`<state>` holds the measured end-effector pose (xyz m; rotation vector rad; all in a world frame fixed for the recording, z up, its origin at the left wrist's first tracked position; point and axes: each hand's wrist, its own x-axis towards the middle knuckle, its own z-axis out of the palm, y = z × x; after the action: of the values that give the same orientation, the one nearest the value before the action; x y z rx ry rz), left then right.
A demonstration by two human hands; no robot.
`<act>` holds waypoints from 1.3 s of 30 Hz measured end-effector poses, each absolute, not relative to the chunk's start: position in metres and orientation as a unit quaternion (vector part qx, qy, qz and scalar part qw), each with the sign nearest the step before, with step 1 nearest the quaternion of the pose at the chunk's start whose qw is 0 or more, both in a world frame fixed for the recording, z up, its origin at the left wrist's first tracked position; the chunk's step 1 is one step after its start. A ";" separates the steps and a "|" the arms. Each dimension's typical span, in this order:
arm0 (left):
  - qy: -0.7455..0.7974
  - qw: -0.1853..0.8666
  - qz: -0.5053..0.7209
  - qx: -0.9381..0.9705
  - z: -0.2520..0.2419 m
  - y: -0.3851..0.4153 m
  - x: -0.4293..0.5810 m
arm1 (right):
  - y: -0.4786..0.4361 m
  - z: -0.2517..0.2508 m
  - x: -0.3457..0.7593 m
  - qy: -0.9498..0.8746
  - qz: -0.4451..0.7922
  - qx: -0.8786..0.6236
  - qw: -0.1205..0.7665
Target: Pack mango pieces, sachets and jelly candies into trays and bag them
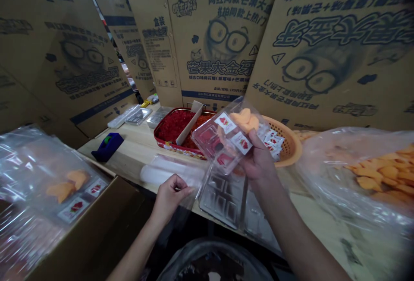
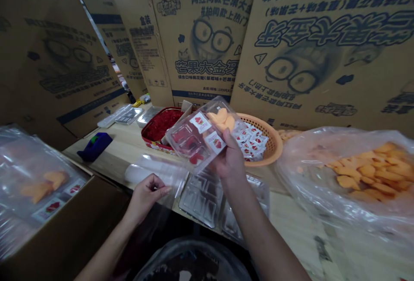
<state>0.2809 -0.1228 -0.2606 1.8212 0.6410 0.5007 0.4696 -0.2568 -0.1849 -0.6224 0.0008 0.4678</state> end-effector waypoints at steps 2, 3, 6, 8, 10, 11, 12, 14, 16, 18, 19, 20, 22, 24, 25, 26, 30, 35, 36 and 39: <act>0.265 0.546 0.210 0.767 -0.258 -0.124 0.280 | -0.247 -0.181 0.464 0.001 0.227 -0.289 0.930; 0.263 0.553 0.207 0.763 -0.256 -0.125 0.279 | -0.243 -0.179 0.462 0.001 0.224 -0.282 0.933; 0.260 0.580 0.188 0.749 -0.251 -0.129 0.278 | -0.230 -0.176 0.456 0.001 0.205 -0.267 0.942; 0.260 0.594 0.177 0.740 -0.249 -0.130 0.276 | -0.224 -0.178 0.453 -0.005 0.201 -0.262 0.944; 0.262 0.606 0.168 0.732 -0.248 -0.131 0.274 | -0.220 -0.181 0.452 -0.021 0.205 -0.260 0.943; 0.263 0.612 0.166 0.727 -0.248 -0.131 0.273 | -0.219 -0.184 0.452 -0.030 0.204 -0.263 0.943; 0.263 0.619 0.165 0.722 -0.249 -0.130 0.271 | -0.219 -0.186 0.452 -0.038 0.201 -0.267 0.942; 0.263 0.630 0.160 0.712 -0.251 -0.128 0.269 | -0.218 -0.191 0.453 -0.042 0.187 -0.276 0.942; 0.263 0.639 0.155 0.706 -0.253 -0.127 0.268 | -0.217 -0.194 0.452 -0.038 0.174 -0.278 0.944; 0.266 0.648 0.152 0.697 -0.253 -0.127 0.267 | -0.217 -0.196 0.449 -0.038 0.169 -0.270 0.947; 0.267 0.656 0.152 0.690 -0.253 -0.128 0.268 | -0.216 -0.195 0.447 -0.038 0.171 -0.265 0.948; 0.268 0.666 0.151 0.680 -0.253 -0.129 0.268 | -0.216 -0.195 0.445 -0.041 0.176 -0.259 0.949; 0.273 0.690 0.149 0.653 -0.251 -0.130 0.269 | -0.215 -0.194 0.439 -0.049 0.192 -0.246 0.949; 0.281 0.712 0.154 0.625 -0.248 -0.130 0.269 | -0.215 -0.193 0.436 -0.058 0.204 -0.242 0.947; 0.285 0.718 0.160 0.615 -0.247 -0.129 0.268 | -0.216 -0.193 0.435 -0.063 0.208 -0.244 0.945; 0.290 0.721 0.169 0.607 -0.246 -0.128 0.268 | -0.217 -0.193 0.435 -0.065 0.210 -0.249 0.943; 0.310 0.716 0.196 0.594 -0.243 -0.123 0.265 | -0.221 -0.197 0.441 -0.075 0.227 -0.267 0.934; 0.302 0.729 0.195 0.582 -0.239 -0.118 0.262 | -0.227 -0.202 0.449 -0.114 0.263 -0.283 0.915; 0.299 0.727 0.198 0.585 -0.238 -0.117 0.262 | -0.229 -0.202 0.451 -0.114 0.265 -0.292 0.912; 0.297 0.708 0.219 0.602 -0.235 -0.112 0.260 | -0.232 -0.204 0.453 -0.117 0.263 -0.313 0.905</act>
<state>0.2605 -0.1119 -0.2346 1.3366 0.6587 0.4870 0.4531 -0.2319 -0.2036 -0.6467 -0.2411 0.5427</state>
